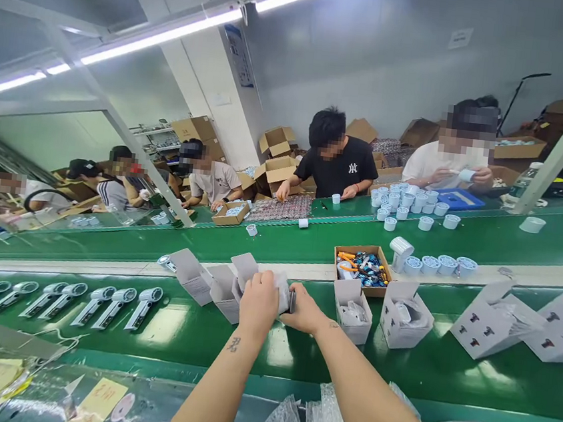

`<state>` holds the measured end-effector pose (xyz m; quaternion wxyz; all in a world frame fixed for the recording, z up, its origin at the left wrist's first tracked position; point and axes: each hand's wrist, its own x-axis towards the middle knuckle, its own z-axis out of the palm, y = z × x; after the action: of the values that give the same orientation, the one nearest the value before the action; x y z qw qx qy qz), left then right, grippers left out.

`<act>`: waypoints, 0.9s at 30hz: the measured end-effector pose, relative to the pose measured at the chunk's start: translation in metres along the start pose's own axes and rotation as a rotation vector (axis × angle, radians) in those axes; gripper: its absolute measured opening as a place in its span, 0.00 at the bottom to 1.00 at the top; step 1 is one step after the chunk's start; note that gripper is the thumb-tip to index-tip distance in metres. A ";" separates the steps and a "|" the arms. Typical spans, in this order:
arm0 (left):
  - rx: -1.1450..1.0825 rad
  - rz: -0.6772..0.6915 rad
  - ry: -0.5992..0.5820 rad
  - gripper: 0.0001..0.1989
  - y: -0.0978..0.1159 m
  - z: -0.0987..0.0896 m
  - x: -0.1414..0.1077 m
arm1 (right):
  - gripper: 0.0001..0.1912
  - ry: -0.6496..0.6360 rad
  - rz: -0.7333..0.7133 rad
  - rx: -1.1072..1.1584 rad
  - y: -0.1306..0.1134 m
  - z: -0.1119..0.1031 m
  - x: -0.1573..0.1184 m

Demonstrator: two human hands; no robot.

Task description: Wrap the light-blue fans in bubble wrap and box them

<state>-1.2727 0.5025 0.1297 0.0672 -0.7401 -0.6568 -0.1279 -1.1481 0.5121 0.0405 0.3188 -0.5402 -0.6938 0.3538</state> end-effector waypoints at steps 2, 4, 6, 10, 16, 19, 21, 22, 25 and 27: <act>0.021 -0.108 -0.060 0.11 0.006 -0.004 0.012 | 0.34 -0.022 0.009 0.009 0.002 -0.001 0.004; 0.020 -0.096 -0.110 0.13 0.015 -0.003 0.019 | 0.36 -0.035 0.013 0.004 0.005 -0.003 0.007; -0.002 0.048 -0.171 0.11 0.023 0.000 0.019 | 0.30 -0.049 -0.007 -0.003 0.008 -0.007 0.008; -0.090 0.478 -0.362 0.15 0.019 0.003 0.018 | 0.11 -0.074 -0.046 0.002 0.015 -0.013 0.000; -0.021 0.483 -0.407 0.12 -0.016 0.005 0.024 | 0.33 -0.120 -0.036 0.060 0.016 -0.010 0.002; 0.029 0.490 -0.360 0.17 -0.016 0.017 -0.001 | 0.34 -0.143 -0.039 0.094 0.013 -0.013 0.005; 0.065 0.510 -0.310 0.15 -0.016 0.028 -0.020 | 0.34 -0.152 -0.031 0.106 0.011 -0.016 0.004; 0.082 0.526 -0.297 0.13 -0.017 0.033 -0.028 | 0.34 -0.158 -0.028 0.110 0.010 -0.018 0.003; 0.146 0.547 -0.283 0.09 -0.025 0.044 -0.042 | 0.34 -0.163 -0.022 0.112 0.003 -0.018 0.001; 0.196 0.514 -0.253 0.09 -0.027 0.048 -0.045 | 0.35 -0.139 -0.005 0.107 -0.005 -0.016 -0.001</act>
<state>-1.2993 0.4759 0.0693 0.0859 -0.8821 -0.4604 0.0504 -1.1377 0.5123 0.0535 0.2991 -0.4948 -0.6958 0.4262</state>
